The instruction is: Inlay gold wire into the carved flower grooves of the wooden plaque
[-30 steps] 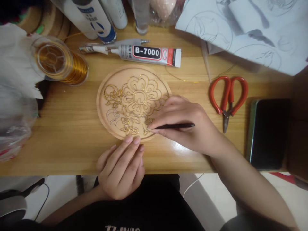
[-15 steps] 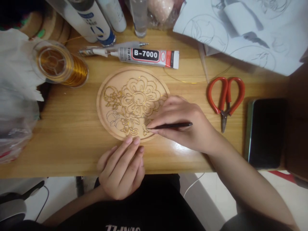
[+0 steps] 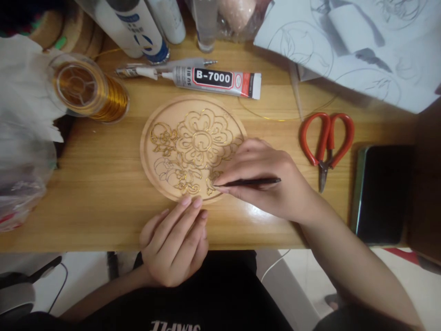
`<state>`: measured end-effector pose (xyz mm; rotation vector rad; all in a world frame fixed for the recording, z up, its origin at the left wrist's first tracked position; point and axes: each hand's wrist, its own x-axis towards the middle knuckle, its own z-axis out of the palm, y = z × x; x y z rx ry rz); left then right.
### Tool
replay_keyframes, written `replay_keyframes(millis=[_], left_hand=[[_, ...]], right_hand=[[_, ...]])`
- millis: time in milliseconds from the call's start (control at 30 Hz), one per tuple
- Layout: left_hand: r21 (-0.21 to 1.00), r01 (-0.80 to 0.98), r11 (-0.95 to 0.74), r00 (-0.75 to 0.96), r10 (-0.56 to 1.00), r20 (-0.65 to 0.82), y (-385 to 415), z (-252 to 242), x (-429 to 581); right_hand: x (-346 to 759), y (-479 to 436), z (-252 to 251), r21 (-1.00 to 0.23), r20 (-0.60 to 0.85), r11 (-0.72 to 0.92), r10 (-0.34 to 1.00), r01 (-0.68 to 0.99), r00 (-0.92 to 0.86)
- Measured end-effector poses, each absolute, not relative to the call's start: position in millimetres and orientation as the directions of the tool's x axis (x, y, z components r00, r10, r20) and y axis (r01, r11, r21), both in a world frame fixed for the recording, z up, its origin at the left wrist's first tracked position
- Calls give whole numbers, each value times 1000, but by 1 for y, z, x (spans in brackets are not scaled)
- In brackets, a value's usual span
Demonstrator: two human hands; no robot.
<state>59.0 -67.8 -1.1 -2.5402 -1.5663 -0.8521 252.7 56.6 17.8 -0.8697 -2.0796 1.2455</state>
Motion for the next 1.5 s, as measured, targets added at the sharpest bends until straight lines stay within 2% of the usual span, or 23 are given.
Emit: replay_keyframes(millis=[233,533,733,1500], left_hand=[[245,838,-487,336,815,471,-67,-1,59],[245,839,-486,332,814,476,-68,-1,59],[251,833,-494,334,810,482,-67,0,60],[265,835,-483,312,811,495,-69,-1,62]], right_hand=[[252,55,18,-892,141,374,765,255,-628],[253,52,17,-827,216,490,728,274,-651],[251,55,16,-849,246,488,706,203,-664],[253,55,17,-894,260,429,729,127,-633]])
